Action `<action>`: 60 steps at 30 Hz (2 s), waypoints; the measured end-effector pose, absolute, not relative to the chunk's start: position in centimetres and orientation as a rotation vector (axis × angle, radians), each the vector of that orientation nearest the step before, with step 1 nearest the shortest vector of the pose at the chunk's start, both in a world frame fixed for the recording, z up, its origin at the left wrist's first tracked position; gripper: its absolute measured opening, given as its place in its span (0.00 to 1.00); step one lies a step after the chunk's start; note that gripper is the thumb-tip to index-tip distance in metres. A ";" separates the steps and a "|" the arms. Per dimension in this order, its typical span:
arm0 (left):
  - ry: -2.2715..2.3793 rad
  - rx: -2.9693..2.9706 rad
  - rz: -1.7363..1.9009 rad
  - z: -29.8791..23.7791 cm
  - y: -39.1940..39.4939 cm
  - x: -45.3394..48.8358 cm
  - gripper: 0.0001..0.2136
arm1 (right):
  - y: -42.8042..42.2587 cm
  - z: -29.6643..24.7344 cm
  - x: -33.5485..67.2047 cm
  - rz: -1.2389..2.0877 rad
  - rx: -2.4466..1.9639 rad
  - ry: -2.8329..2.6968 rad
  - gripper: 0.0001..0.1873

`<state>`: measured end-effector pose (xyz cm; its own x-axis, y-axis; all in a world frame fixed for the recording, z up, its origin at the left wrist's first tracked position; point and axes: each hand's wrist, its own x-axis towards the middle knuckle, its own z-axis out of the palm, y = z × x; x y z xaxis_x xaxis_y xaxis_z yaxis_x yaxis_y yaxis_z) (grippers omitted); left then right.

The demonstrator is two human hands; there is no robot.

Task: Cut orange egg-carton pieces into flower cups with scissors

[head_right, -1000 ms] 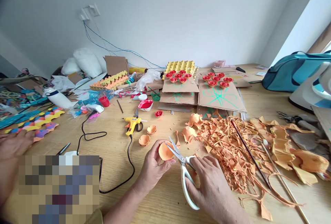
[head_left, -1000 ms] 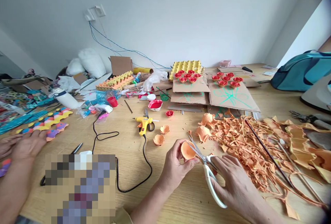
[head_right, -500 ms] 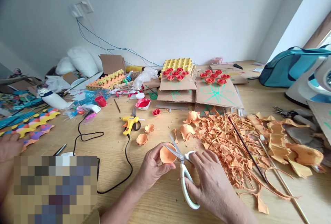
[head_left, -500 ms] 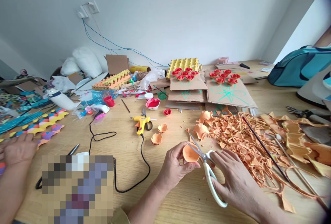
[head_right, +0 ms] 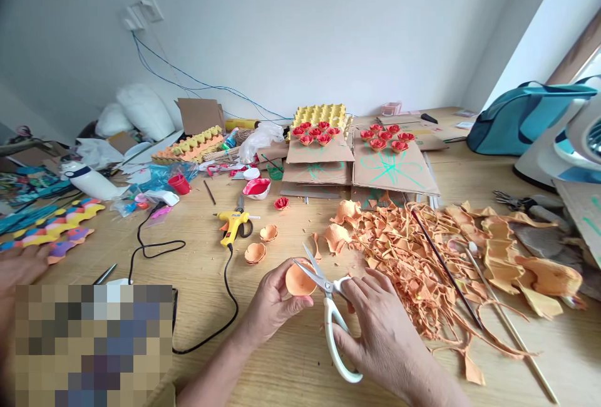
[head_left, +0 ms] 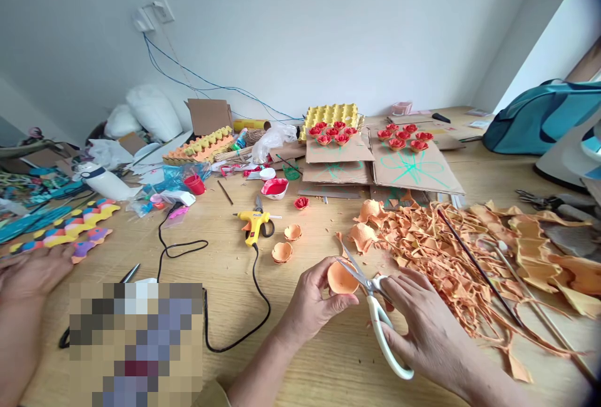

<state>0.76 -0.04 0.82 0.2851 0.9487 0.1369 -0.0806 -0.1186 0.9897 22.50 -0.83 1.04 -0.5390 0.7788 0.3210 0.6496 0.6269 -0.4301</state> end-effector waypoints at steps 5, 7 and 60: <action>0.839 1.322 1.110 1.2 -0.1 0.9 0.21 | -0.7 1.0 22.6 0.341 -1.146 -2.358 0.09; 0.821 1.265 1.130 1.5 -0.2 0.9 0.21 | -0.7 1.0 22.6 0.343 -1.165 -2.355 0.09; 1.220 1.431 1.415 0.0 -0.8 1.7 0.27 | -1.9 -0.1 20.5 0.256 -1.156 -2.343 0.09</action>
